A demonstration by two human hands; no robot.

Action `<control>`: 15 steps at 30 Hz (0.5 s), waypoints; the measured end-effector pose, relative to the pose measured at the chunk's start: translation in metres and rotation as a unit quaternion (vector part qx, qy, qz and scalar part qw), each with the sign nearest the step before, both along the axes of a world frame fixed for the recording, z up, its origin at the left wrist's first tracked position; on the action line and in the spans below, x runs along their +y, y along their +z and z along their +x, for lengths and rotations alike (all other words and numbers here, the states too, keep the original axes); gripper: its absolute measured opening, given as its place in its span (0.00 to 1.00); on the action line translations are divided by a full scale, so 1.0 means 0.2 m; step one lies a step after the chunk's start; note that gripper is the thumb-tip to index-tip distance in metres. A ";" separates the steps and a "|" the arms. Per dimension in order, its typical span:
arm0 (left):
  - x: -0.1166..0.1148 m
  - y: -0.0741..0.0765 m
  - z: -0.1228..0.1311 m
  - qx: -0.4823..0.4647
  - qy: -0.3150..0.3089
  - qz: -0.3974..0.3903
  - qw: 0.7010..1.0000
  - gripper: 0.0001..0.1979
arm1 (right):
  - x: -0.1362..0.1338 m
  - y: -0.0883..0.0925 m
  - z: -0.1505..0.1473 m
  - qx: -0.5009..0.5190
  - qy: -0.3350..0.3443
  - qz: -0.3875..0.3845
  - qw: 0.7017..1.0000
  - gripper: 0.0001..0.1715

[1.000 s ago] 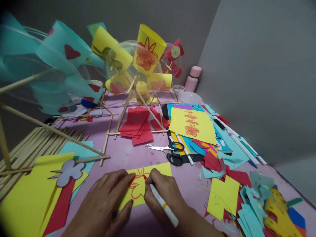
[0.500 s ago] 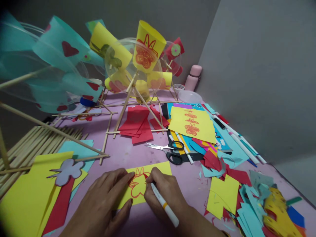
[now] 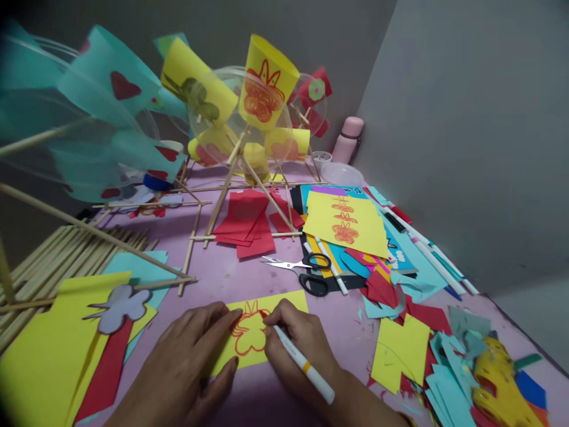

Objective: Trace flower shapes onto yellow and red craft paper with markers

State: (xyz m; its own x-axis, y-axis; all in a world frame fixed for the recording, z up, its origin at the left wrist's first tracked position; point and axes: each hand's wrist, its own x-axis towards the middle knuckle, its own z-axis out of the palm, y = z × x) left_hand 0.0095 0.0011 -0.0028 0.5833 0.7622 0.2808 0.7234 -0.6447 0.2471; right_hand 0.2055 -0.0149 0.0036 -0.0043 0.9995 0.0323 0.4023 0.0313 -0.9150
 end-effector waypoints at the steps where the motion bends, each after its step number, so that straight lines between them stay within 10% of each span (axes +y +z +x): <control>1: 0.00 0.00 0.00 0.001 -0.001 -0.002 1.000 0.22 | 0.00 0.00 0.00 -0.019 0.003 0.008 1.000 0.05; 15: 0.00 0.00 0.01 -0.003 -0.005 0.002 1.000 0.22 | 0.02 0.02 -0.01 -0.124 0.020 0.035 0.991 0.09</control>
State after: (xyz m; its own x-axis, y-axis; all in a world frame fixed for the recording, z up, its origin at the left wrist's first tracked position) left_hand 0.0115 0.0021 -0.0029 0.5889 0.7552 0.2879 0.7159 -0.6527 0.2479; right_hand 0.2034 -0.0102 0.0071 -0.0600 0.9936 0.0953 0.6122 0.1120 -0.7827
